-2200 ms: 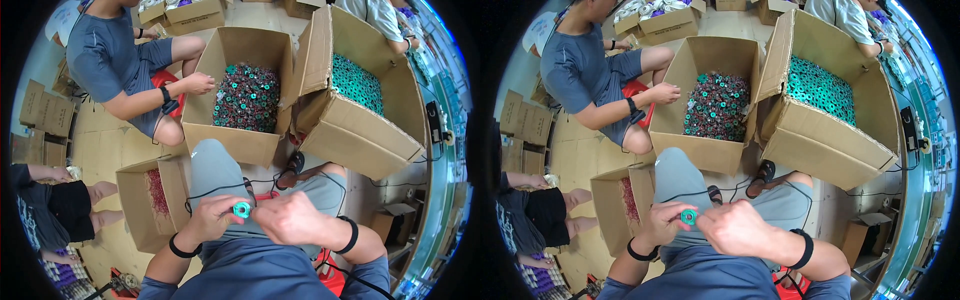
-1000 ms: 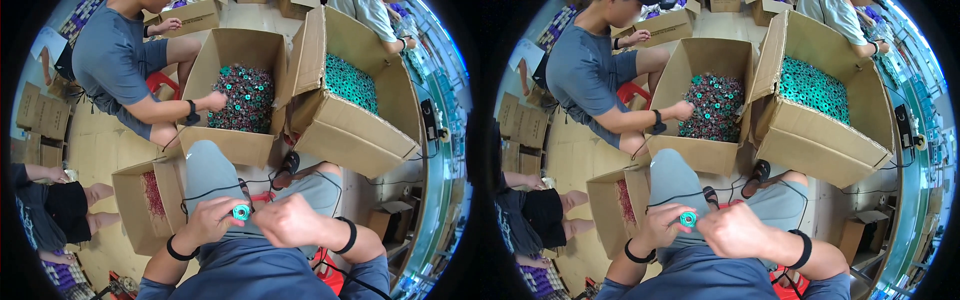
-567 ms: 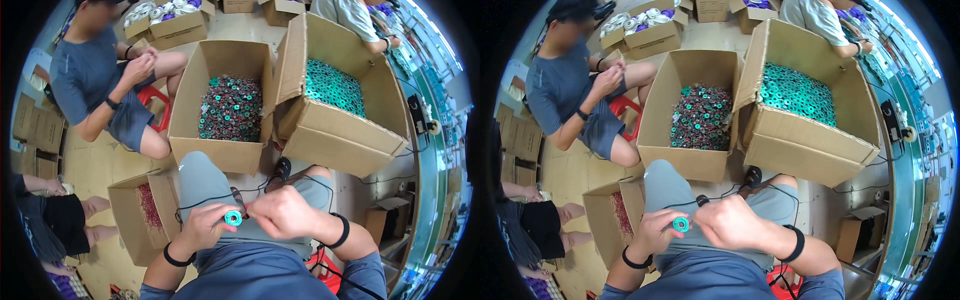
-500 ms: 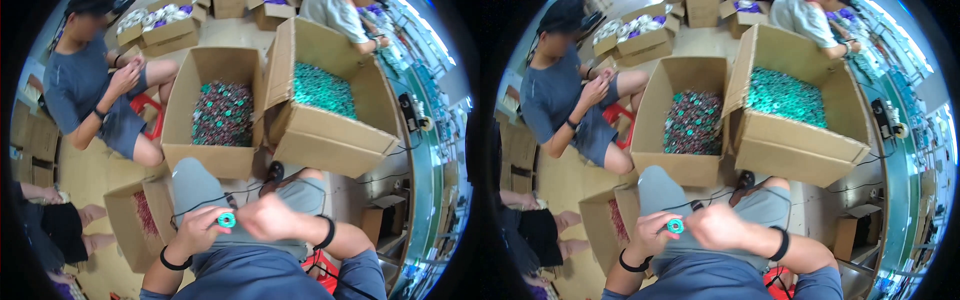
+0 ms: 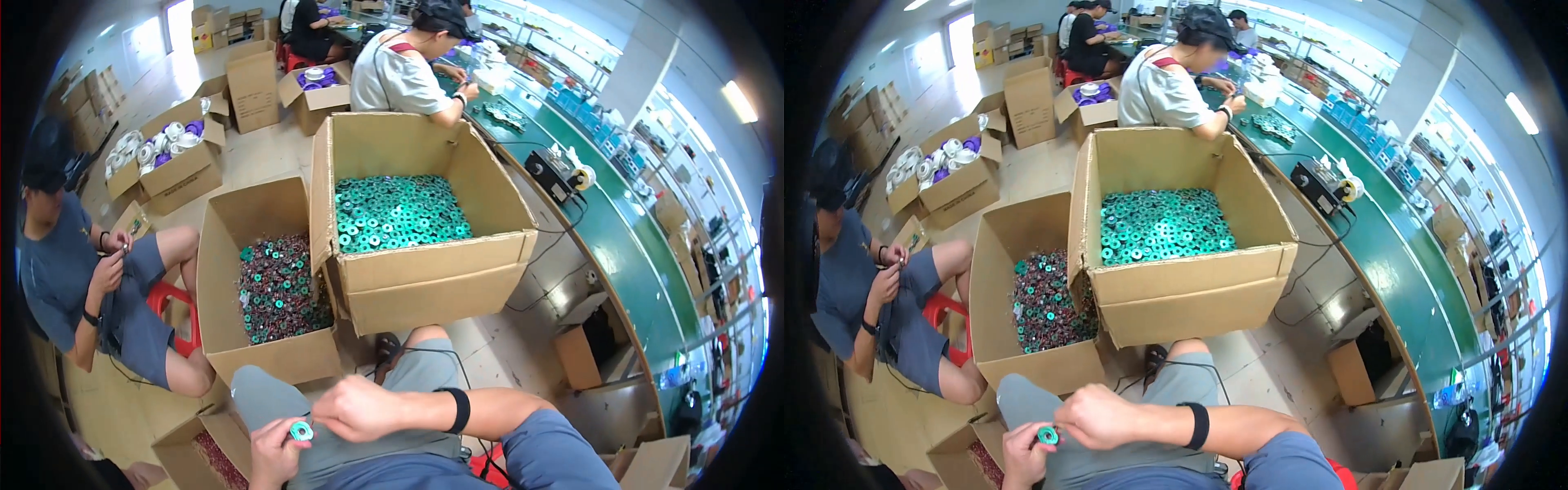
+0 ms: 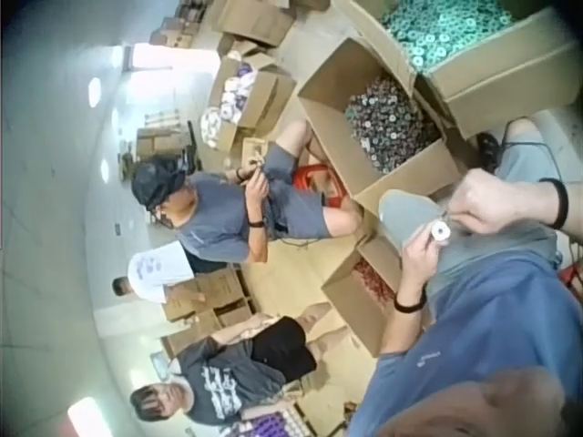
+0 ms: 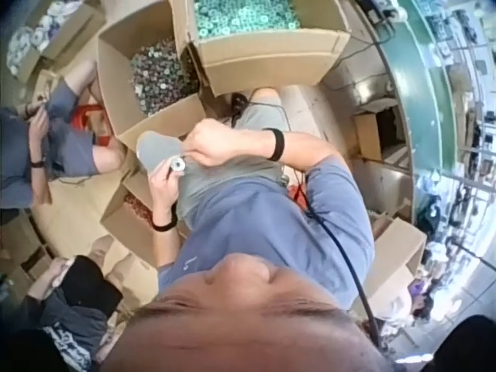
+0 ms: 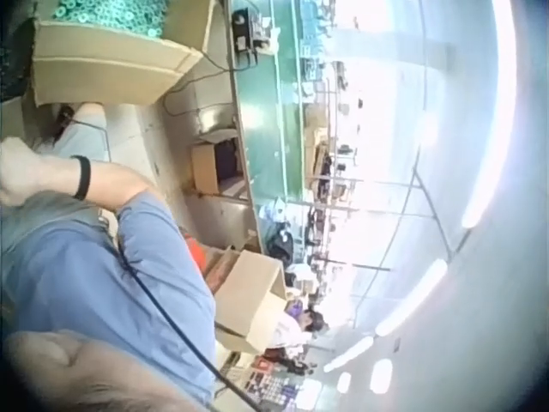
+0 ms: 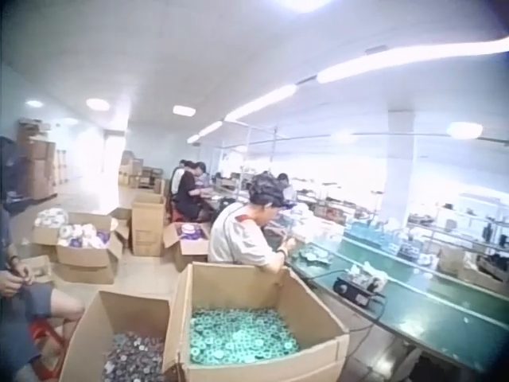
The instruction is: The person assembles small plastic parts by hand.
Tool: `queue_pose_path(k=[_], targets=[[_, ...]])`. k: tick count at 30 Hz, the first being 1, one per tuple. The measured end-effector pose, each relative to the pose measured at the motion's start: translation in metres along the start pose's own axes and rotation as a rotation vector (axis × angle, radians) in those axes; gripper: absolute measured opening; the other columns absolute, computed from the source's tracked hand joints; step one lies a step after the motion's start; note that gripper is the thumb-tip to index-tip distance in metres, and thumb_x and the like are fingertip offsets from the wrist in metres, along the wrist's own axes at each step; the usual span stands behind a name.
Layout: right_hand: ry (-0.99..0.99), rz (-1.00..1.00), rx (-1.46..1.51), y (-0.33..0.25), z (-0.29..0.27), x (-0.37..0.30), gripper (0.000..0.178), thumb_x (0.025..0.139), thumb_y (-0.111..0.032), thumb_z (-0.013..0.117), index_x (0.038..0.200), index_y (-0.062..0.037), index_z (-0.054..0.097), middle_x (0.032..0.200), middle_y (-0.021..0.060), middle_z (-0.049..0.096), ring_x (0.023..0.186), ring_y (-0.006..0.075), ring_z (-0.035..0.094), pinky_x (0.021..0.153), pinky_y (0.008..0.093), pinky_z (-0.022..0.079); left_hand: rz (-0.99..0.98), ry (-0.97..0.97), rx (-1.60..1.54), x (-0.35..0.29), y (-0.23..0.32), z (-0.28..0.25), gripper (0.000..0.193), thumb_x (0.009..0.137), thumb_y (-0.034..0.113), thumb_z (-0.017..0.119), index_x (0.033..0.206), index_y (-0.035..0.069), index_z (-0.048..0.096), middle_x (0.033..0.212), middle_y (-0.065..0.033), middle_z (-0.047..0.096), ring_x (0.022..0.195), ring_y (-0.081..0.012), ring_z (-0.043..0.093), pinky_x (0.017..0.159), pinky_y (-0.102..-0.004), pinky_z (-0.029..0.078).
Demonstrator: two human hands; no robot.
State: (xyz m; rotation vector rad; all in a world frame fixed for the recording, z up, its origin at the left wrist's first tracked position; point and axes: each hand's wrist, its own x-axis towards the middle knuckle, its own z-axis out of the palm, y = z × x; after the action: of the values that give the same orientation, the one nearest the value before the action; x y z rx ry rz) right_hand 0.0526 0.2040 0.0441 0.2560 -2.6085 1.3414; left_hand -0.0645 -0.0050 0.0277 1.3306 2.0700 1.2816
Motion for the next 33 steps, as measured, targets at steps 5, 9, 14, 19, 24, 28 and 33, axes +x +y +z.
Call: queue_pose_path(k=[5,9,14,19,24,28,33], targets=[[0.009,0.022,0.021,0.0,0.012,-0.006,0.008,0.081,-0.01,0.063,0.076,-0.0041,0.064,0.068,0.0192,0.064,0.065,0.0439,0.063,0.059,0.0522,0.051,-0.118,-0.027,-0.091,0.002,0.032,-0.005,0.021,0.086,0.004,0.064,0.105,-0.004,0.069,0.091,-0.0186,0.071,0.085,-0.0312,0.071,0.078,-0.038,0.054],[-0.023,0.034,-0.032,0.009,0.027,-0.013,0.012,0.081,-0.011,0.064,0.072,-0.0032,0.063,0.066,0.0195,0.063,0.064,0.0445,0.062,0.058,0.0523,0.05,-0.119,-0.062,-0.071,0.003,0.031,-0.006,0.021,0.087,0.006,0.065,0.105,-0.004,0.069,0.092,-0.0202,0.071,0.086,-0.0357,0.07,0.079,-0.0384,0.054],[0.067,0.001,0.083,0.005,0.011,-0.002,0.011,0.081,-0.01,0.064,0.072,-0.0026,0.063,0.066,0.02,0.063,0.065,0.0442,0.063,0.058,0.0527,0.05,-0.082,-0.033,-0.007,0.008,0.048,-0.008,0.018,0.088,0.007,0.064,0.102,-0.004,0.069,0.085,-0.0195,0.069,0.08,-0.0355,0.07,0.073,-0.0389,0.054],[0.021,0.023,0.03,0.011,0.008,-0.007,0.009,0.082,-0.01,0.062,0.077,-0.0035,0.063,0.072,0.0205,0.065,0.07,0.0435,0.064,0.062,0.0533,0.051,-0.013,0.024,0.052,-0.004,0.008,0.0,0.019,0.082,0.008,0.069,0.099,-0.001,0.071,0.084,-0.0151,0.072,0.075,-0.0302,0.071,0.068,-0.0368,0.056],[0.017,-0.003,-0.03,0.017,0.0,-0.007,0.006,0.079,-0.005,0.063,0.077,-0.0065,0.056,0.067,0.0121,0.059,0.061,0.0361,0.061,0.053,0.046,0.049,-0.07,-0.043,-0.025,0.016,0.009,0.004,0.024,0.08,0.005,0.072,0.104,0.0,0.071,0.087,-0.0157,0.071,0.078,-0.0312,0.071,0.069,-0.0366,0.056],[-0.062,-0.057,0.004,0.003,0.003,-0.005,0.008,0.079,-0.005,0.062,0.075,-0.0065,0.056,0.066,0.0129,0.058,0.061,0.0364,0.061,0.054,0.0455,0.049,-0.089,-0.083,-0.053,-0.001,-0.005,0.003,0.03,0.081,0.015,0.079,0.106,0.001,0.071,0.089,-0.015,0.071,0.079,-0.0302,0.071,0.07,-0.0358,0.056],[-0.079,-0.019,-0.026,0.006,0.005,-0.002,0.005,0.078,-0.007,0.062,0.076,-0.0045,0.059,0.066,0.0166,0.061,0.063,0.0396,0.063,0.055,0.049,0.051,-0.035,-0.113,0.035,0.003,-0.007,-0.002,0.03,0.082,0.017,0.079,0.107,0.002,0.07,0.09,-0.0139,0.071,0.079,-0.0324,0.07,0.068,-0.0362,0.055]])
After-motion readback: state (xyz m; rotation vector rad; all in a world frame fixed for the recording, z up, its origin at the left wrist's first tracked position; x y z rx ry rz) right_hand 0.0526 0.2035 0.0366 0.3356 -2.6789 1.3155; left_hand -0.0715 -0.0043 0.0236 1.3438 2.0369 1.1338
